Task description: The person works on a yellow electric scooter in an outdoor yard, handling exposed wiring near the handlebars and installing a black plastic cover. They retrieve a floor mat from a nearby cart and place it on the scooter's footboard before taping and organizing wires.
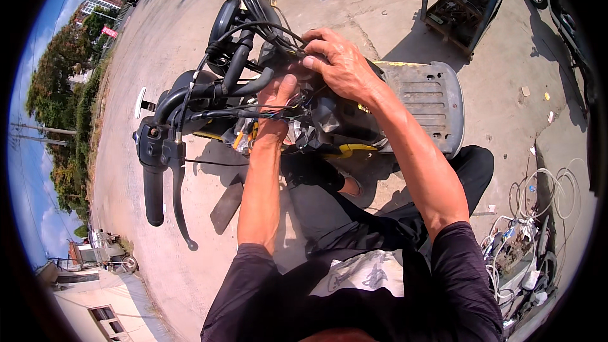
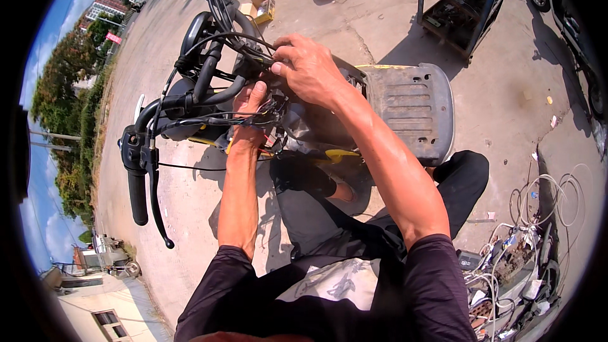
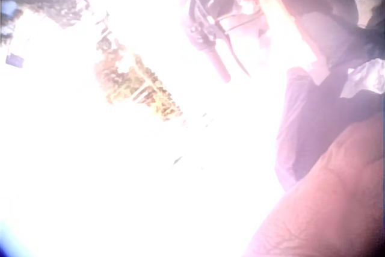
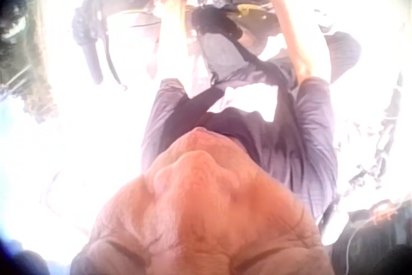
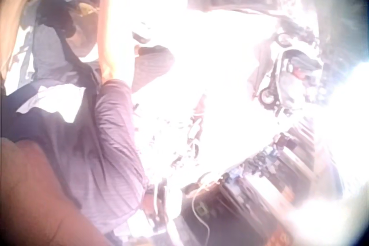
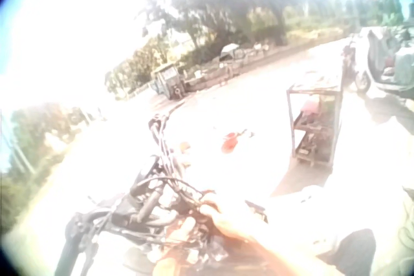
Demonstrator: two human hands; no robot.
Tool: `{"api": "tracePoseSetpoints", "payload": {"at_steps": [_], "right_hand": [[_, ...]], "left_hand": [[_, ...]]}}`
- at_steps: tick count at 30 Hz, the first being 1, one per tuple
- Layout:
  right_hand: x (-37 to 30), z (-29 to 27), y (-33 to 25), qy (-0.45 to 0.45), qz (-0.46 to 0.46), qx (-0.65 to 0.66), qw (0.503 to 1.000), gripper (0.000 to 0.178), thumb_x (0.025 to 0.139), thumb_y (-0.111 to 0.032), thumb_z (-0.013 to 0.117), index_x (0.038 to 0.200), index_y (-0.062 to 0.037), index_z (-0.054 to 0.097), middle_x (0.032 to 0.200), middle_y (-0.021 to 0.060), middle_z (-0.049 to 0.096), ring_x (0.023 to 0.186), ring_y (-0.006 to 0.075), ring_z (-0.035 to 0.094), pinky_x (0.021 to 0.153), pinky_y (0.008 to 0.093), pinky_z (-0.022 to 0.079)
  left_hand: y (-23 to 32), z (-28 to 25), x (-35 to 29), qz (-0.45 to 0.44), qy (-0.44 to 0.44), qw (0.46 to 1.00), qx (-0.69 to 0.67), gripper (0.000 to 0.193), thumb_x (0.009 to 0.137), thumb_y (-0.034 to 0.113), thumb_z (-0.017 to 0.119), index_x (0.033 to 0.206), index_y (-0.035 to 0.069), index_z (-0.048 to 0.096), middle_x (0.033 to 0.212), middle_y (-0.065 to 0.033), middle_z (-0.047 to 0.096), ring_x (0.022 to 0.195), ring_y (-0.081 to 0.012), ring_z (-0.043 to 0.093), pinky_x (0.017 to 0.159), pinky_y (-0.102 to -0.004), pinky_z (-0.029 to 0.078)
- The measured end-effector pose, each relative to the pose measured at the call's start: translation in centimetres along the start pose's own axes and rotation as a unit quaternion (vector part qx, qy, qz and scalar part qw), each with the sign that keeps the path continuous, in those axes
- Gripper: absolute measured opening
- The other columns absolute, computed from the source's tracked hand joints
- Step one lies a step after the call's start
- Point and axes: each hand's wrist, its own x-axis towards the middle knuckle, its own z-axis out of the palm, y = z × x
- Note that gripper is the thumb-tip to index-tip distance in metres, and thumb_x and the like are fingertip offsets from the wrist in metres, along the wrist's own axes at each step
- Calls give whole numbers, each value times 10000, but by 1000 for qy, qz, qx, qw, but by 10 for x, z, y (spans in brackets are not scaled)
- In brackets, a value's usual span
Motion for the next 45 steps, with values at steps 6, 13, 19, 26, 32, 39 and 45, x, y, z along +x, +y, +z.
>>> {"api": "tracePoseSetpoints", "payload": {"at_steps": [6, 13, 19, 26, 32, 39, 45], "right_hand": [[8, -17, 3, -86, 39, 76, 993, 274, 986, -178, 671, 1146, 27, 757, 1367, 139, 653, 1244, 346, 626, 1069, 443, 491], [13, -22, 14, -102, 61, 185, 976, 301, 1000, -183, 687, 1188, 46, 738, 1395, 118, 649, 1217, 226, 630, 1067, 363, 478], [6, -21, 9, -69, 7, 100, 993, 272, 983, -156, 695, 1166, 42, 733, 1352, 128, 666, 1176, 271, 653, 1032, 370, 504], [-14, -15, -7, -4, 40, 8, 999, 401, 923, -276, 745, 1221, -8, 725, 1352, 173, 636, 1257, 367, 612, 1076, 448, 489], [-26, -5, -30, 82, 52, -91, 991, 442, 884, -238, 742, 1238, 23, 701, 1309, 239, 628, 1227, 441, 583, 1074, 497, 485], [-4, -10, -44, 96, 144, -73, 982, 320, 821, -130, 699, 1077, 52, 759, 1066, 266, 740, 1019, 432, 705, 934, 456, 566], [6, -20, -35, 58, 246, 73, 965, 273, 792, -107, 696, 1018, 35, 747, 871, 73, 718, 776, 98, 626, 707, 264, 507]], "left_hand": [[-8, 1, 11, 50, 12, 997, 52, 317, 1055, 203, 665, 1308, 14, 690, 1206, -91, 740, 1077, -184, 694, 930, -328, 573], [-6, 10, 12, 45, 8, 999, 8, 271, 1068, 151, 637, 1289, 10, 705, 1202, -89, 741, 1087, -201, 701, 946, -359, 587], [-2, 19, 8, 73, 25, 997, -5, 253, 1048, 106, 632, 1261, -2, 719, 1185, -101, 746, 1055, -206, 712, 913, -361, 601], [-5, 17, 3, 78, 79, 992, -65, 295, 1004, 108, 680, 1266, -27, 696, 1166, -148, 751, 1010, -242, 735, 881, -363, 638], [-13, 6, 1, 97, 45, 980, -167, 273, 979, 60, 723, 1245, 8, 694, 1154, -117, 743, 1000, -226, 733, 865, -369, 646], [-22, -11, -7, 71, 107, 972, -195, 326, 1005, 5, 674, 1329, 16, 640, 1252, -117, 712, 1120, -222, 705, 947, -376, 630], [-27, -18, -37, 116, 133, 967, -186, 334, 1033, -21, 589, 1366, -34, 599, 1320, -176, 672, 1214, -241, 656, 1048, -402, 564]]}}
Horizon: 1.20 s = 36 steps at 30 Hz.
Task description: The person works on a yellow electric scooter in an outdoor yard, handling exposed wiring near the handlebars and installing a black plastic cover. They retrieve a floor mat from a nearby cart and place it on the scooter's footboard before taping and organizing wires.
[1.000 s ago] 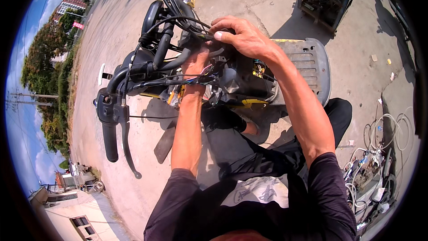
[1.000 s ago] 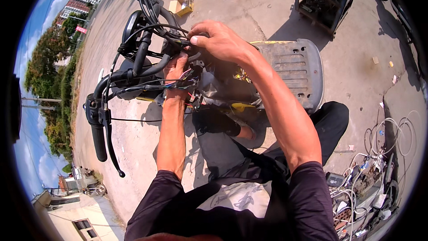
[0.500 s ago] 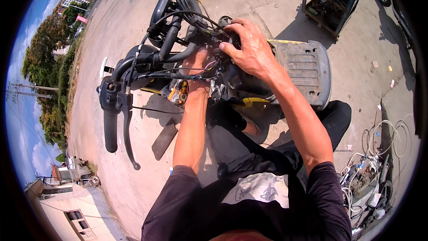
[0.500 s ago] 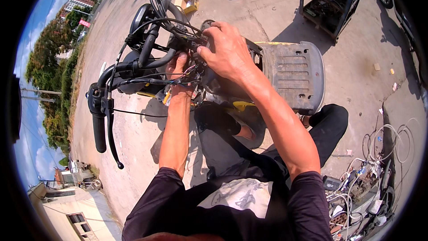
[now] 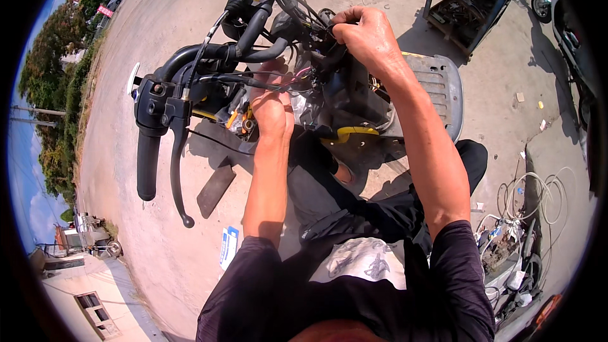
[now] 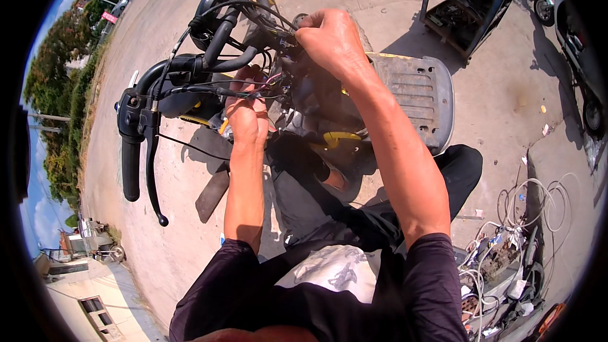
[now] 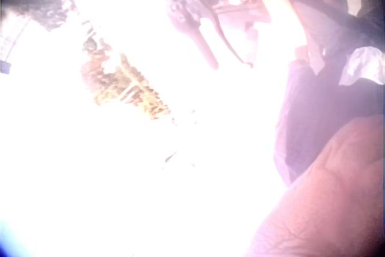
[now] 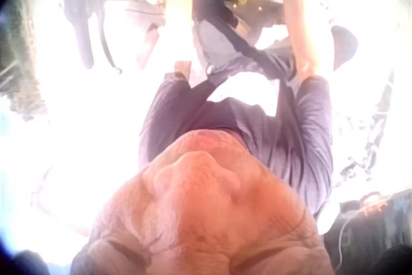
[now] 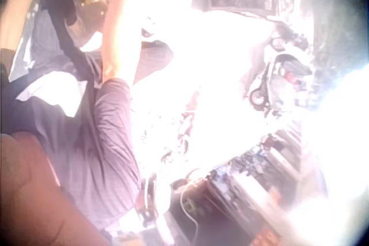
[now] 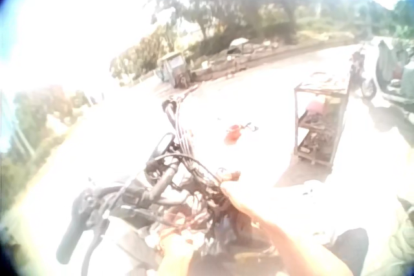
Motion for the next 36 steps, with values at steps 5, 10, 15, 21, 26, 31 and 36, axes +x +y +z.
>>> {"api": "tracePoseSetpoints", "payload": {"at_steps": [5, 10, 15, 21, 26, 31, 36], "right_hand": [[-6, 1, 15, 52, -56, -14, 997, 385, 835, -154, 682, 1142, 76, 718, 1061, 243, 760, 1021, 327, 736, 938, 418, 555], [-14, 11, 22, 67, -85, -76, 991, 424, 870, -158, 671, 1219, 82, 648, 1137, 272, 734, 1083, 398, 714, 979, 456, 542], [-1, 3, 14, 17, -54, -62, 996, 441, 891, -160, 676, 1260, 76, 624, 1139, 261, 736, 1086, 381, 717, 975, 440, 546], [-10, 14, 27, 110, -70, -32, 991, 538, 889, -161, 756, 1345, 54, 570, 1269, 232, 689, 1075, 309, 702, 948, 422, 558], [-13, 15, 27, 74, -111, -135, 982, 500, 919, -65, 663, 1389, 47, 535, 1181, 237, 707, 865, 265, 746, 868, 394, 579], [5, -3, 7, -30, -99, -146, 984, 476, 892, -2, 572, 1359, 86, 544, 1055, 254, 745, 852, 261, 755, 857, 402, 573], [9, 3, 11, 40, -183, -185, 965, 478, 896, 39, 562, 1374, 30, 545, 1126, 235, 746, 791, 239, 754, 779, 397, 589]], "left_hand": [[22, -1, -37, 18, -51, 996, 72, 361, 1022, -7, 585, 1381, -39, 585, 1340, -135, 651, 1127, -168, 632, 921, -305, 523], [27, 20, -47, 61, -68, 967, 239, 288, 1017, 53, 694, 1293, -23, 662, 1228, -79, 698, 1002, -103, 638, 825, -266, 539], [28, 34, -31, 57, -49, 949, 305, 236, 1009, 96, 744, 1209, -26, 718, 1143, -56, 731, 957, -111, 676, 789, -272, 588], [23, 49, -21, 71, -32, 956, 283, 261, 987, 113, 775, 1196, -33, 719, 1016, -44, 744, 864, -100, 664, 786, -255, 553], [22, 51, -24, 60, -18, 956, 287, 238, 993, 129, 772, 1162, -31, 723, 976, -42, 724, 835, -111, 660, 774, -268, 561], [27, 45, -22, 52, -27, 934, 352, 211, 1000, 137, 761, 1144, -12, 724, 983, -27, 742, 827, -77, 640, 734, -239, 522], [21, 41, -8, 66, -14, 947, 314, 187, 1004, 121, 748, 1140, -7, 741, 996, -42, 751, 822, -84, 654, 704, -239, 533]]}}
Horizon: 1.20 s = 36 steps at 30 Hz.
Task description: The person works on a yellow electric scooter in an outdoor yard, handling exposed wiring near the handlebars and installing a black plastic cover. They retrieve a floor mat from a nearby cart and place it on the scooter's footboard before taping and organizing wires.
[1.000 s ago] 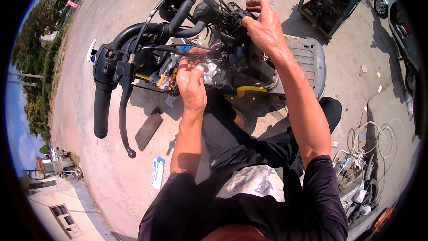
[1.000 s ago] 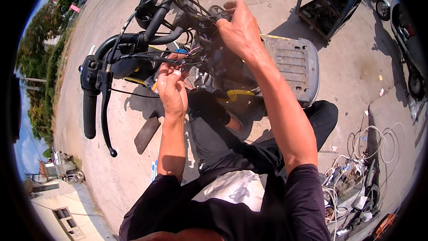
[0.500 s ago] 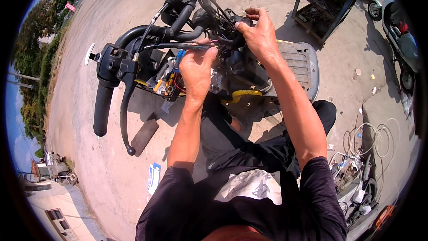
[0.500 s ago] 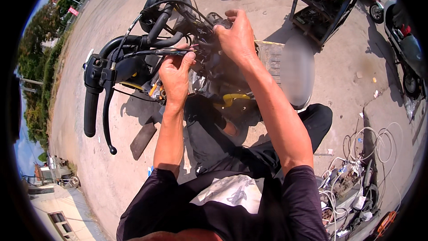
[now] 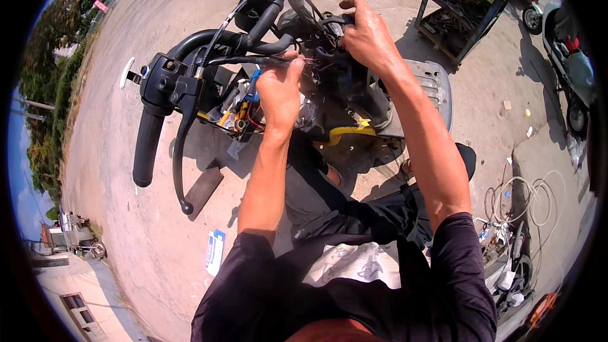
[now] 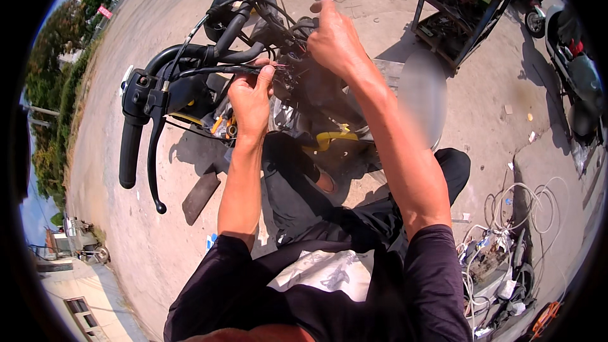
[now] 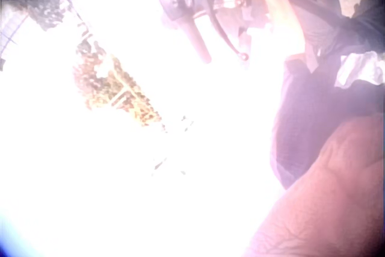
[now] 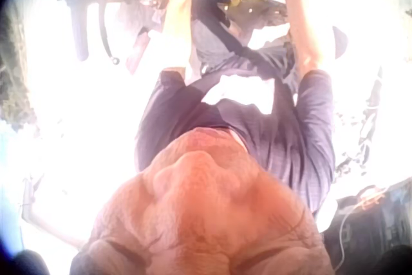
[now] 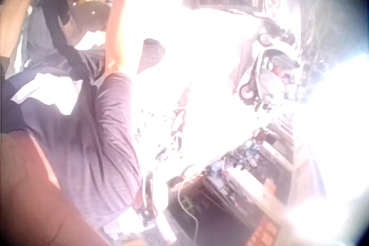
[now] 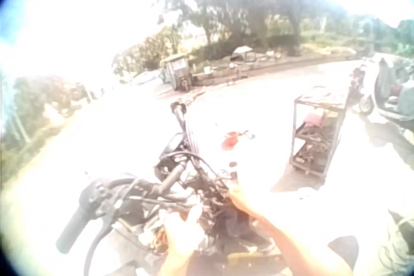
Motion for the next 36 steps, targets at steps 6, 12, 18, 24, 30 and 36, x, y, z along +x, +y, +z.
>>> {"api": "tracePoseSetpoints", "payload": {"at_steps": [6, 12, 18, 24, 30, 36], "right_hand": [[-11, -7, -6, -75, 69, 135, 986, 429, 944, 58, 581, 1368, 10, 547, 1152, 207, 736, 712, 179, 714, 656, 350, 581], [-15, -17, -7, -169, 57, 103, 978, 464, 947, 57, 592, 1404, -14, 556, 1016, 162, 736, 721, 173, 698, 693, 348, 579], [-18, -12, 3, -190, 15, 50, 980, 494, 941, 64, 587, 1426, -26, 550, 1015, 167, 729, 742, 203, 705, 721, 363, 582], [-15, -3, 11, -116, 51, 137, 982, 488, 967, 40, 611, 1446, -18, 540, 1107, 170, 717, 705, 158, 652, 691, 336, 561], [-16, -13, 3, -150, 117, 167, 967, 448, 990, -9, 648, 1433, -8, 580, 1208, 137, 680, 720, 107, 575, 663, 289, 515], [-17, -17, 6, -70, 130, 173, 974, 437, 968, -45, 665, 1401, -18, 609, 1160, 143, 703, 805, 139, 608, 746, 305, 531]], "left_hand": [[4, 12, 5, -22, 12, 999, -37, 157, 999, 89, 740, 1115, -17, 755, 987, -48, 752, 825, -95, 668, 698, -243, 562], [15, 13, -7, 6, -38, 998, -53, 187, 970, 71, 772, 1137, -14, 760, 951, -26, 732, 815, -90, 659, 771, -232, 541], [-3, -1, -8, 3, 20, 1000, 21, 201, 969, 94, 782, 1136, -10, 742, 974, -31, 736, 860, -105, 672, 788, -252, 543], [6, 7, -12, -30, -8, 999, -28, 246, 964, 89, 795, 1159, -46, 732, 949, -40, 732, 817, -109, 672, 777, -257, 562], [8, 14, -10, 21, 5, 1000, 22, 233, 945, 55, 805, 1149, -38, 739, 963, -43, 741, 828, -104, 673, 781, -255, 559], [-14, 31, 11, -12, 128, 987, -95, 252, 917, 33, 829, 1118, -76, 723, 993, -70, 736, 803, -126, 662, 723, -270, 559]]}}
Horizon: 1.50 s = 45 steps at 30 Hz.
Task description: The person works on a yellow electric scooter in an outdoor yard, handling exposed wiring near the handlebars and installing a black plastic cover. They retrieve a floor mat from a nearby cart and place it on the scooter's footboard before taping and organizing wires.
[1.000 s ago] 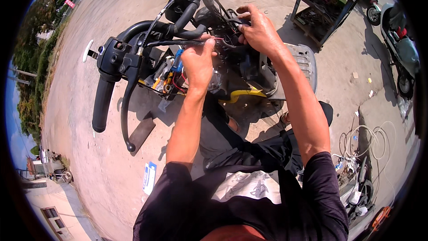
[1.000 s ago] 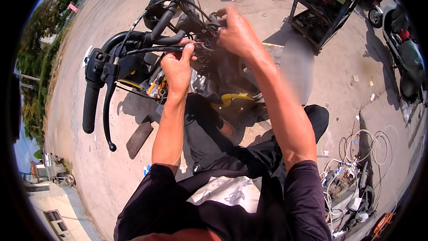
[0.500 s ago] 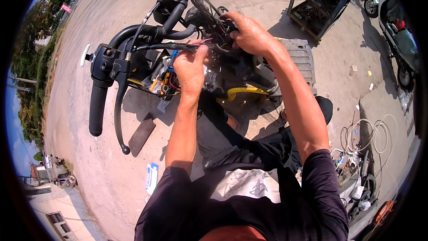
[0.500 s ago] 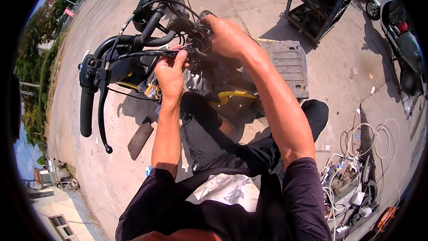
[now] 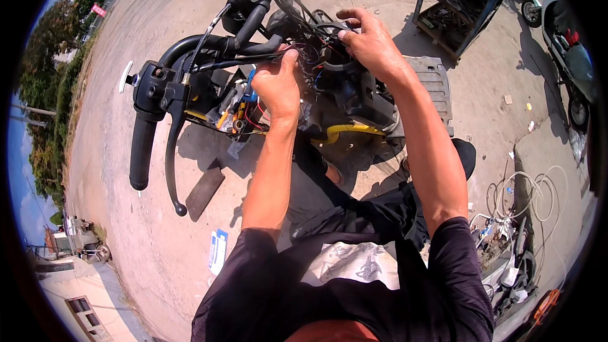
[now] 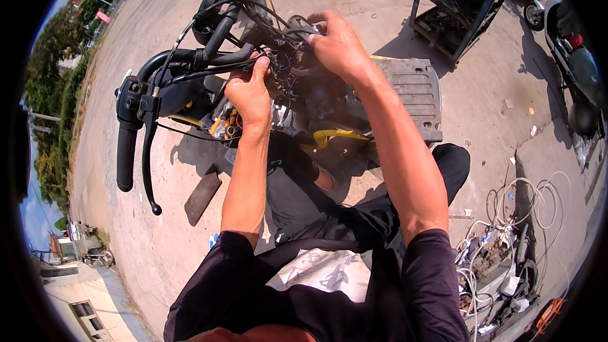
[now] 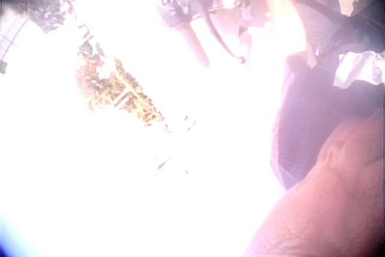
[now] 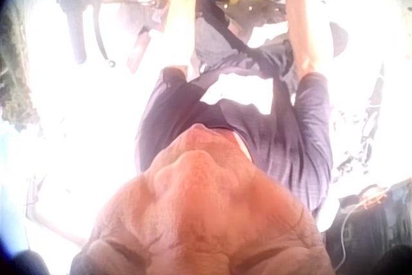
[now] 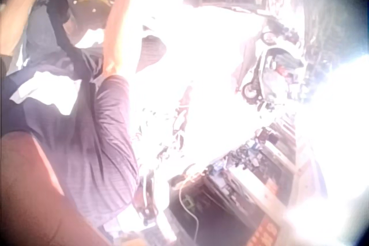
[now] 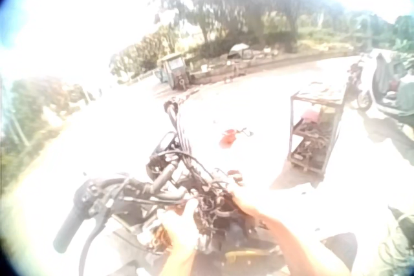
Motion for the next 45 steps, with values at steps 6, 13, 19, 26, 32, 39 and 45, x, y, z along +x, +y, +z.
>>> {"api": "tracePoseSetpoints", "payload": {"at_steps": [6, 13, 19, 26, 32, 39, 45], "right_hand": [[-2, -9, -7, 34, -89, -185, 978, 339, 904, -80, 700, 1240, -41, 719, 1163, 216, 740, 1127, 376, 695, 984, 424, 529], [-6, -15, -10, -39, -69, -202, 976, 306, 872, -110, 740, 1167, -30, 758, 1073, 192, 761, 1016, 342, 728, 897, 421, 557], [2, -4, -1, -47, -87, -111, 989, 288, 875, -143, 786, 1138, -25, 775, 1061, 190, 758, 966, 317, 733, 863, 409, 563], [-1, 12, 9, 46, -194, -178, 964, 299, 837, -20, 712, 1133, -32, 744, 1110, 176, 728, 1011, 382, 707, 896, 429, 558], [0, 8, 7, -13, -196, -156, 968, 310, 824, 9, 686, 1124, -49, 738, 1080, 158, 718, 1023, 385, 701, 889, 430, 559], [1, 20, 6, 28, -215, -173, 961, 247, 886, -66, 703, 1132, -43, 723, 1115, 167, 698, 1041, 392, 680, 900, 456, 549], [9, 19, 6, -50, -195, -184, 962, 249, 940, -144, 714, 1164, -34, 718, 1099, 177, 700, 1021, 369, 682, 903, 444, 542]], "left_hand": [[-12, 6, 0, 21, 12, 998, -51, 241, 932, 16, 800, 1142, -67, 715, 1023, -59, 736, 881, -132, 673, 817, -273, 552], [6, -4, -13, 43, -69, 995, 64, 276, 960, 80, 799, 1180, -72, 732, 1098, -81, 739, 1003, -141, 672, 915, -294, 542], [10, 1, -18, 116, -124, 956, 241, 440, 847, 97, 881, 1225, -36, 698, 1066, -115, 749, 986, -216, 701, 901, -347, 553], [-7, 1, -4, 160, -113, 942, 274, 350, 949, 86, 759, 1273, -33, 701, 1025, -105, 759, 888, -170, 671, 842, -320, 545], [3, 6, -6, 96, -112, 969, 196, 290, 939, 63, 744, 1209, -38, 707, 1083, -138, 757, 990, -248, 706, 916, -361, 551], [7, 2, -2, 96, -140, 964, 203, 223, 947, 36, 726, 1156, -40, 717, 1061, -107, 756, 971, -198, 697, 897, -338, 553], [7, -4, 9, 76, -181, 964, 180, 220, 951, 34, 736, 1157, -45, 723, 1059, -111, 750, 945, -201, 693, 869, -337, 552]]}}
